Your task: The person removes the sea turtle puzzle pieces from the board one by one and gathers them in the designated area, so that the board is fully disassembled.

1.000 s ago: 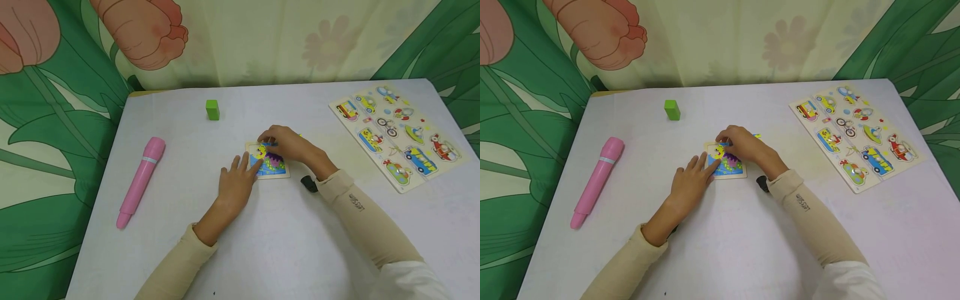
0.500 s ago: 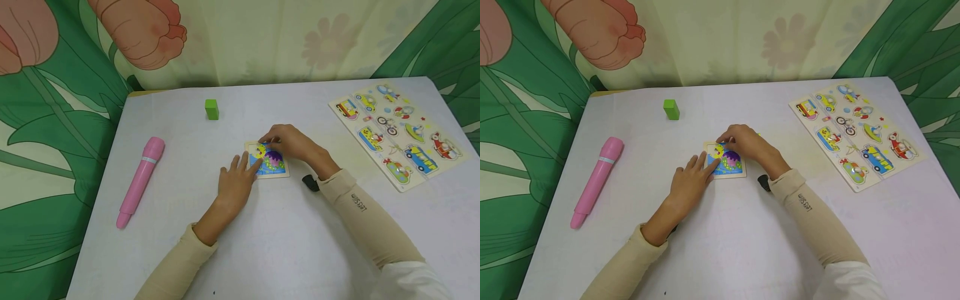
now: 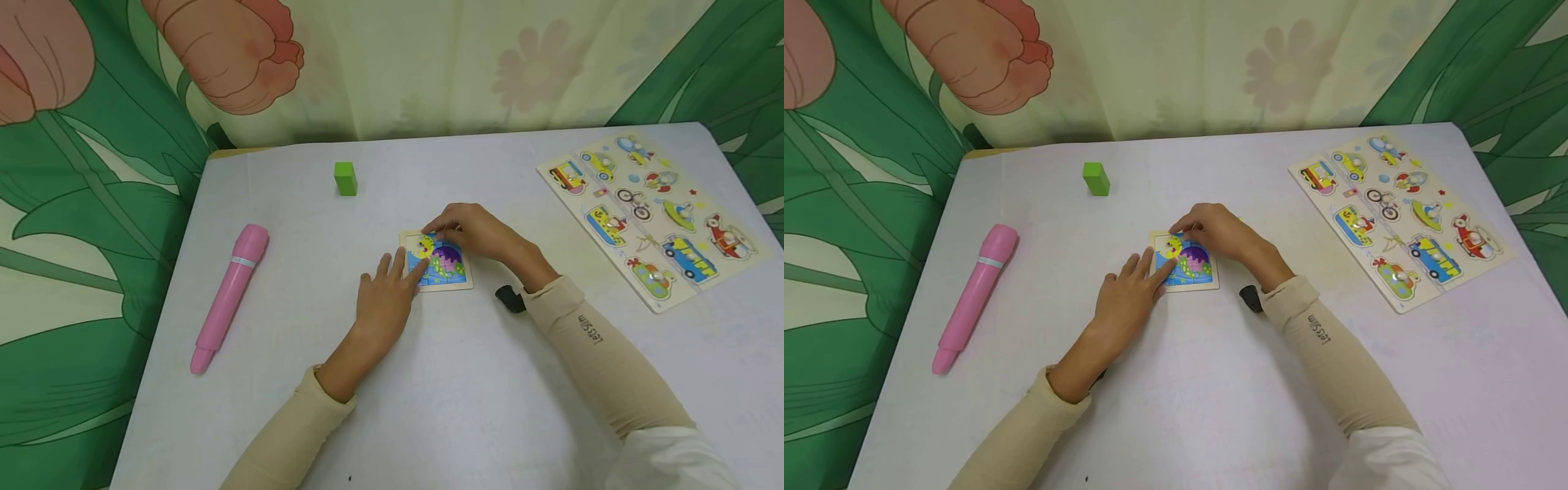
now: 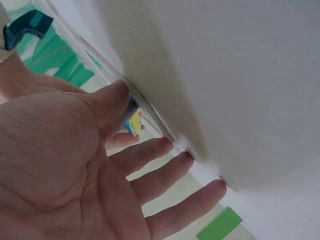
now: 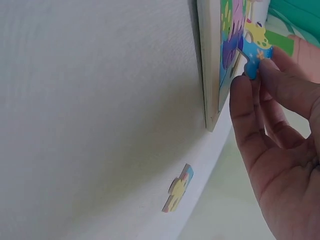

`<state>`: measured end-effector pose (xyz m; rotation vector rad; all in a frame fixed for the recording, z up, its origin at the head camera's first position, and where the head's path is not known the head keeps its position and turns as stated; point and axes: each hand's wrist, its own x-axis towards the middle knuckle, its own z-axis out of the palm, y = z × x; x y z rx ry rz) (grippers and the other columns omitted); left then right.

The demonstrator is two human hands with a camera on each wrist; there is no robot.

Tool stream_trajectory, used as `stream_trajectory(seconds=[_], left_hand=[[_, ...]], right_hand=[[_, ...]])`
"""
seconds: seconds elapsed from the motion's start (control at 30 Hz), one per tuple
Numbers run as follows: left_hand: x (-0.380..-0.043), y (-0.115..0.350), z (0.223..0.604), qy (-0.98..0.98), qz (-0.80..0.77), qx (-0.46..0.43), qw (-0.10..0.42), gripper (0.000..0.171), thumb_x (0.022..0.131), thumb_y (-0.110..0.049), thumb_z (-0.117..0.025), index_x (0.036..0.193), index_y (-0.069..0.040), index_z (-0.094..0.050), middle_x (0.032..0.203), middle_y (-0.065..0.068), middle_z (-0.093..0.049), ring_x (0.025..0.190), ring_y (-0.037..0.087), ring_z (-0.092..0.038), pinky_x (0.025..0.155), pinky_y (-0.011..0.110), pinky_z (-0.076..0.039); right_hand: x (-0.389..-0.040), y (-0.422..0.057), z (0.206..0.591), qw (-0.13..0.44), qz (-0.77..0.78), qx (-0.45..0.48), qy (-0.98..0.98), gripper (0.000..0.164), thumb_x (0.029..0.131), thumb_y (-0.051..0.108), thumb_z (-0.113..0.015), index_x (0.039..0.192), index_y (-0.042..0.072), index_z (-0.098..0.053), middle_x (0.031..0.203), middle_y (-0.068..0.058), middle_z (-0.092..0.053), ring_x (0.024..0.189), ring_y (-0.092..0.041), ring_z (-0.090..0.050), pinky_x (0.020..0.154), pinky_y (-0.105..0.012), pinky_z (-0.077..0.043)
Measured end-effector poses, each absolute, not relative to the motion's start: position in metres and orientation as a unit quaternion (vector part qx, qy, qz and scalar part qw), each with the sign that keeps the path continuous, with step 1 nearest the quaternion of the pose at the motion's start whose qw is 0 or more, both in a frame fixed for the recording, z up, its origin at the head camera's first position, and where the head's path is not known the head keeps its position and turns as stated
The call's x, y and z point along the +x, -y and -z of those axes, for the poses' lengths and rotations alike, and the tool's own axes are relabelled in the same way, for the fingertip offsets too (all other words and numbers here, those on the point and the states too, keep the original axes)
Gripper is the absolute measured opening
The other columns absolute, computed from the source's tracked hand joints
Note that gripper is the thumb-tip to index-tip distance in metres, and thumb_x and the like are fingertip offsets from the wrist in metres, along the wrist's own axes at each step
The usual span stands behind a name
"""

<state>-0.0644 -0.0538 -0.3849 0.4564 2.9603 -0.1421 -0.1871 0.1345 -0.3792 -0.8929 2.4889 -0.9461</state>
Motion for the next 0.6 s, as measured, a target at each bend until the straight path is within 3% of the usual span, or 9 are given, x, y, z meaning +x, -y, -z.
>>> stream_trajectory(seconds=[0.37,0.6], left_hand=[[-0.0666,0.0509,0.3860,-0.982,0.078,0.156,0.078,0.054,0.106,-0.039,-0.056,0.158,-0.033,-0.042,0.159,0.012,-0.042,0.142,0.031,-0.045,0.093,0.045,-0.054],[-0.0677,0.0441,0.3818,-0.975,0.109,0.160,0.111,0.067,0.105,-0.028,-0.061,0.163,-0.035,-0.028,0.159,0.018,-0.039,0.142,0.036,-0.044,0.098,0.048,-0.052]], right_hand=[[-0.1885,-0.1370,0.3830,0.168,0.336,-0.310,-0.873,0.025,0.099,-0.001,-0.065,0.121,0.007,-0.076,0.109,-0.011,-0.070,0.102,-0.028,-0.063,0.093,-0.047,-0.049],[-0.1879,-0.1357,0.3834,0.165,0.332,-0.312,-0.875,0.025,0.099,-0.001,-0.065,0.120,0.007,-0.076,0.107,-0.011,-0.070,0.100,-0.028,-0.062,0.092,-0.047,-0.049]])
